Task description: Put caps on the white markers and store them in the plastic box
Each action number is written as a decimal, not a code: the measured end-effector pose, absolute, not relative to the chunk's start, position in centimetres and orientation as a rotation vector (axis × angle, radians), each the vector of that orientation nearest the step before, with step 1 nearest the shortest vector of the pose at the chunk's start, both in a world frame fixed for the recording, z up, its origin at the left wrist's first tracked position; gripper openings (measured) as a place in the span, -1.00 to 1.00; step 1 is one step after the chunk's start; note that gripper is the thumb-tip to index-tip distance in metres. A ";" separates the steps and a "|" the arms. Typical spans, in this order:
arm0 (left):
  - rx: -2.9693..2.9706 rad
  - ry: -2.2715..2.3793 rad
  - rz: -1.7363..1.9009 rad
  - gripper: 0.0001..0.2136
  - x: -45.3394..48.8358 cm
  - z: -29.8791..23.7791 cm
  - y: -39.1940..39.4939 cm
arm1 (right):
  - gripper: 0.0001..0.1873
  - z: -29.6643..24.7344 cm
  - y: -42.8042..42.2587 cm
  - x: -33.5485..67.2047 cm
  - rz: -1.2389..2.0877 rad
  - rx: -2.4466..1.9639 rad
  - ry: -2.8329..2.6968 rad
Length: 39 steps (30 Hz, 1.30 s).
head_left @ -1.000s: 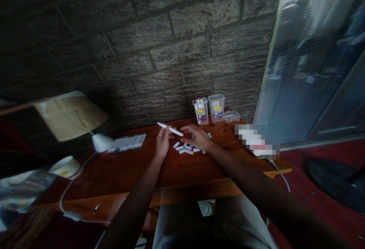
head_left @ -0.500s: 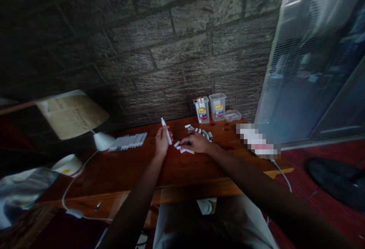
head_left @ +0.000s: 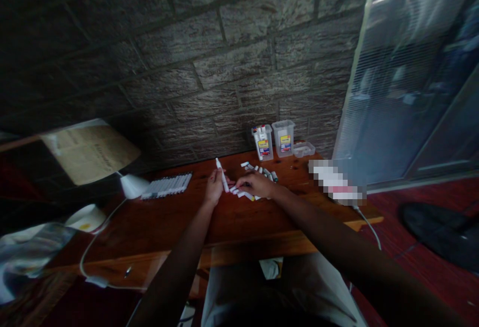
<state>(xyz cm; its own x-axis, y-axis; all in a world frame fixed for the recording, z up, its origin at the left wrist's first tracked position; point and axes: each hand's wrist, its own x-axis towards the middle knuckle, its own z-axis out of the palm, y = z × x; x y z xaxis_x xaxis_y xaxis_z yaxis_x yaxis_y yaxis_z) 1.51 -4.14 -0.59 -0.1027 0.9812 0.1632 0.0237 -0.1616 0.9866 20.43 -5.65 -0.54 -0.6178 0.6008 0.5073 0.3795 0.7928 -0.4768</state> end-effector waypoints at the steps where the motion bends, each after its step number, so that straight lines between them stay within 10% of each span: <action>1: 1.305 1.224 1.392 -0.63 1.5 -0.6 -4.2 | -0.87 -0.5 -5.7 20.5 0.479 -0.718 -2.270; 17: 1.328 1.048 1.180 -0.52 2.3 0.0 -5.3 | -0.81 1.6 -3.5 24.5 1.383 -0.597 -0.781; 39: 1.960 1.126 1.354 -0.75 1.7 -0.7 -5.2 | -0.79 1.6 -4.0 23.4 1.532 -0.636 -0.794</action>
<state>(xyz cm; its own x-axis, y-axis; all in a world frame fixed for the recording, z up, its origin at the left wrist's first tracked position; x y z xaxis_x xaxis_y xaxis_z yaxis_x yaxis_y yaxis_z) 1.65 -5.20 -0.69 0.1625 0.8454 0.5088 0.3465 -0.5317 0.7728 23.42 -4.04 1.65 -0.1138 0.9921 0.0522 -0.6144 -0.0290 -0.7885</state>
